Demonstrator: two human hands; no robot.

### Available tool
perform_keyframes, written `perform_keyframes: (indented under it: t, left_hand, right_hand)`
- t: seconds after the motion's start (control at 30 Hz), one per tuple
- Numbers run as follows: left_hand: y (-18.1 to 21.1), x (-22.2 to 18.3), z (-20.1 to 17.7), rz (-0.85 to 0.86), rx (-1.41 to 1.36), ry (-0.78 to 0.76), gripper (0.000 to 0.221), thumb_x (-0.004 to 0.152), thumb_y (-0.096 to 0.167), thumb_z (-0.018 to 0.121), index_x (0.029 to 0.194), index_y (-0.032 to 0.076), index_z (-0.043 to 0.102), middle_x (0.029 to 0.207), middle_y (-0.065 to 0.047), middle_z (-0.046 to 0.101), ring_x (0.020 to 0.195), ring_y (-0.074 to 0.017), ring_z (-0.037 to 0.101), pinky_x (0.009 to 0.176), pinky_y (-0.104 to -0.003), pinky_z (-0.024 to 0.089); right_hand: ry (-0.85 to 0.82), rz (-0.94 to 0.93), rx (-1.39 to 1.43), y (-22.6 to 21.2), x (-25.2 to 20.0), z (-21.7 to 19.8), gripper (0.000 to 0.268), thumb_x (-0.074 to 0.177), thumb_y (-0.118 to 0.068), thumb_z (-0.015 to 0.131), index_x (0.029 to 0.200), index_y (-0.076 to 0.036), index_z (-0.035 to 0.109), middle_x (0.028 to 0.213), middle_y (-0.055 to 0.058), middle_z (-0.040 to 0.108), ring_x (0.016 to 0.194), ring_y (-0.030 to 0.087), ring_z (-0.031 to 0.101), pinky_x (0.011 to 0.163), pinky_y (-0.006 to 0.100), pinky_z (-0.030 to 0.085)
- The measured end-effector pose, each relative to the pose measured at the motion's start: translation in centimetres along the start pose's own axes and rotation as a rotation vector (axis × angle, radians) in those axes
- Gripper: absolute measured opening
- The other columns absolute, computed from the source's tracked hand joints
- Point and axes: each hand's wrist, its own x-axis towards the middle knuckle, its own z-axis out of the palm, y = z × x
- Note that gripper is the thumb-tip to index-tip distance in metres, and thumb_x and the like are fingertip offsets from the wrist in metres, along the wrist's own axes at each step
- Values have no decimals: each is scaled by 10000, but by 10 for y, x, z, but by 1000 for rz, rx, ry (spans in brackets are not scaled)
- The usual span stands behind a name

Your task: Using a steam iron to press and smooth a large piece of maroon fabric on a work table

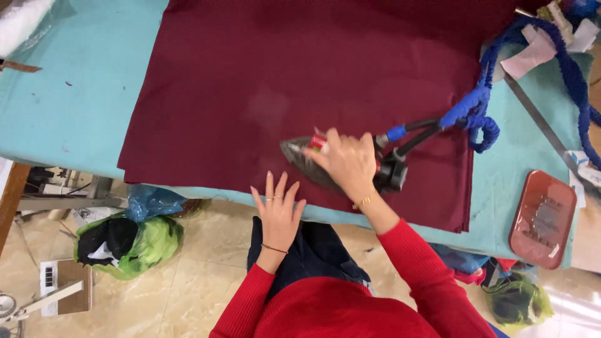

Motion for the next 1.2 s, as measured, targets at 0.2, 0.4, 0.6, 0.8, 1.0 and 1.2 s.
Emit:
perform_keyframes:
  t: [0.2,0.4,0.6,0.8,1.0,1.2]
  left_hand:
    - [14,2,24,97,92,-171,667,932,469,646,1524,205,489,1669,-107,346,1553,-335,269,1175,-745,147]
    - [20,-1,30,60,171,-173,617,950,486,613,1509,247,504,1657,-69,370,1541,-311,288,1160,-768,144]
    - [32,1,18,19,139,-174,584,963,444,647,1483,206,529,1630,-42,408,1496,-332,395,1129,-802,177]
    - [47,20,18,-74,143,-48,280,1026,366,557,1154,182,723,1363,-15,663,1390,-318,524,1126,-752,243]
    - [37,33,45,-167,165,76,222,953,325,673,1135,205,629,1455,-25,594,1474,-358,435,1176,-743,174]
    - [30,51,57,-225,233,23,462,934,375,688,1340,184,576,1584,-60,485,1530,-394,328,1191,-730,141]
  right_hand:
    - [1,-42,33,51,87,63,716,873,-885,499,923,-176,581,569,24,646,533,220,685,737,401,431]
    - [52,-157,-5,97,151,144,664,997,-850,450,865,-204,535,538,-4,654,516,206,710,703,376,429]
    - [3,-163,-47,110,176,175,695,1021,-860,524,854,-187,585,473,-82,557,394,144,537,545,303,373]
    - [-135,-157,45,102,149,133,645,991,-824,475,1013,-182,530,631,-1,690,572,259,706,606,440,474]
    - [-195,-209,146,71,47,19,564,970,-652,514,1111,-113,603,586,45,675,521,222,698,783,475,509]
    - [-217,-81,249,84,-78,-37,598,918,-723,543,1056,-148,631,639,12,615,584,194,647,651,378,463]
